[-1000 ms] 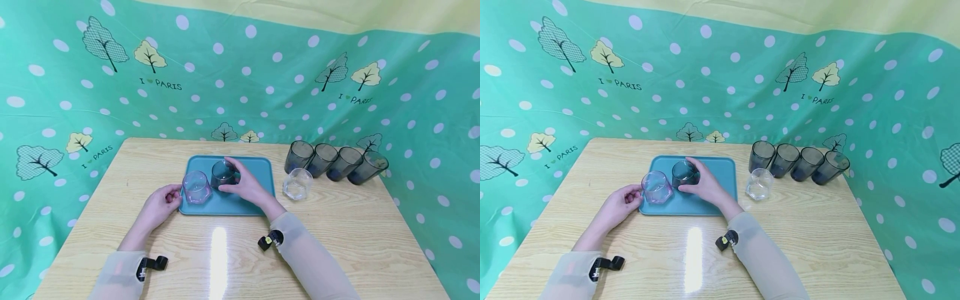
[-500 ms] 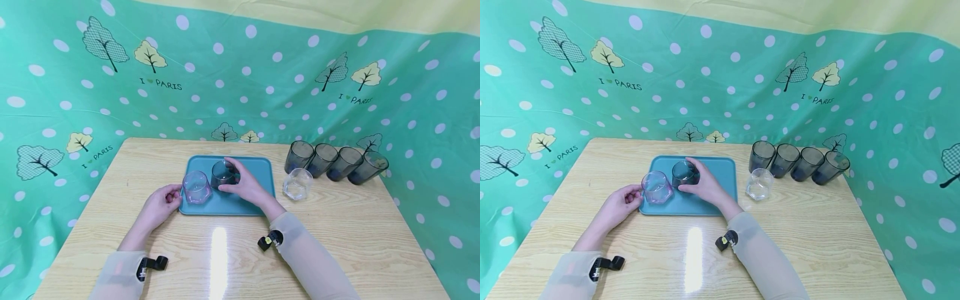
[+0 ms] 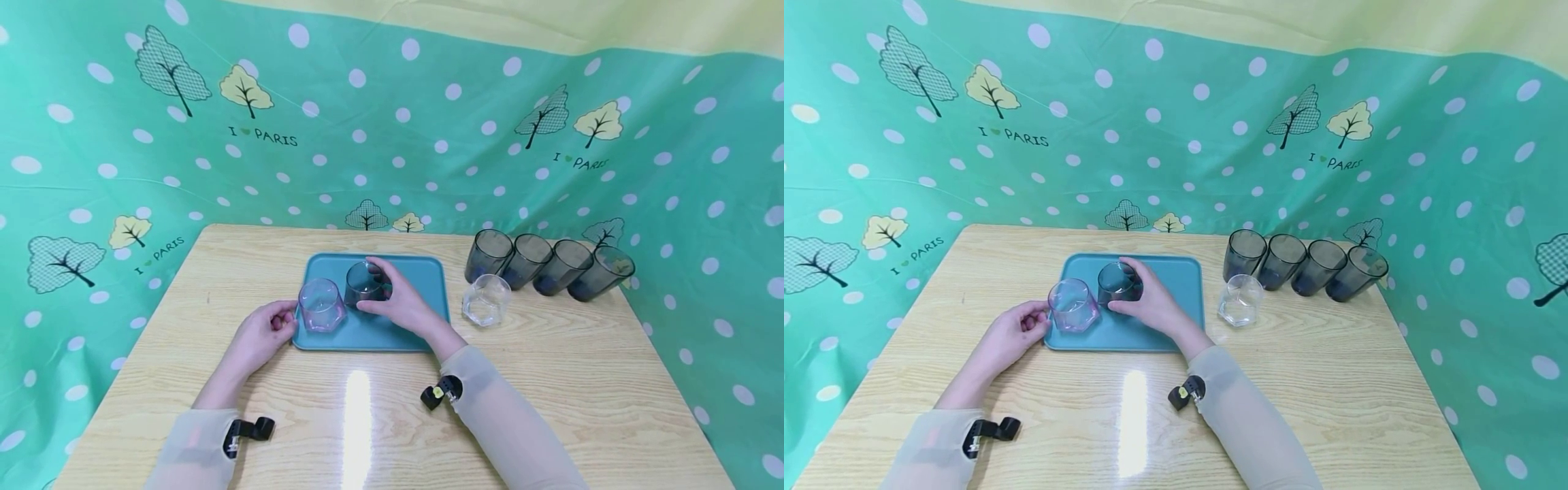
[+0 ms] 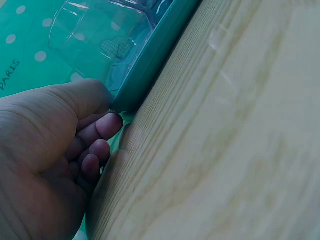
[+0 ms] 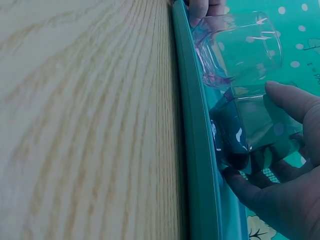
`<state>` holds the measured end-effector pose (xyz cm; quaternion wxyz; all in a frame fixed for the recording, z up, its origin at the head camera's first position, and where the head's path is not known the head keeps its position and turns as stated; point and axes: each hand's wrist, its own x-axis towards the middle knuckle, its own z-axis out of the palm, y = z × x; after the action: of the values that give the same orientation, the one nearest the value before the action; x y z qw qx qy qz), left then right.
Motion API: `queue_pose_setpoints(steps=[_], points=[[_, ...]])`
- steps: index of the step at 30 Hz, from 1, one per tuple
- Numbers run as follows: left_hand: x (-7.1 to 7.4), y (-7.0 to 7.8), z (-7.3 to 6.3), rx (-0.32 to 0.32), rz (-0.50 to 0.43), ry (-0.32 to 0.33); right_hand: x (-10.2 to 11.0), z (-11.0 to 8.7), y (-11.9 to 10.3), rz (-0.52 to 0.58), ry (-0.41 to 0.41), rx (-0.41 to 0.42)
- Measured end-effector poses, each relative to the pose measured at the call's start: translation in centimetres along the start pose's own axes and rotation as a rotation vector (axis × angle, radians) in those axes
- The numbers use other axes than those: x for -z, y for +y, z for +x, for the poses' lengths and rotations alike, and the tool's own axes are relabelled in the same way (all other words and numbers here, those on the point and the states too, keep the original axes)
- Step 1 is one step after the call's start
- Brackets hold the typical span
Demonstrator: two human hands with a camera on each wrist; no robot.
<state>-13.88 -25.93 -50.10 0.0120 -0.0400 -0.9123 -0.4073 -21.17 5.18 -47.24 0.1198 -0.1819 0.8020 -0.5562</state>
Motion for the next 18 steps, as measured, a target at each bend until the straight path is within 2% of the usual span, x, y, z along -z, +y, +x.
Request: queue_pose_setpoints(steps=[18], points=[[0.00, 0.00, -0.01, -0.012, 0.006, 0.003, -0.14, 0.08, -0.05, 0.003, 0.014, 0.002]])
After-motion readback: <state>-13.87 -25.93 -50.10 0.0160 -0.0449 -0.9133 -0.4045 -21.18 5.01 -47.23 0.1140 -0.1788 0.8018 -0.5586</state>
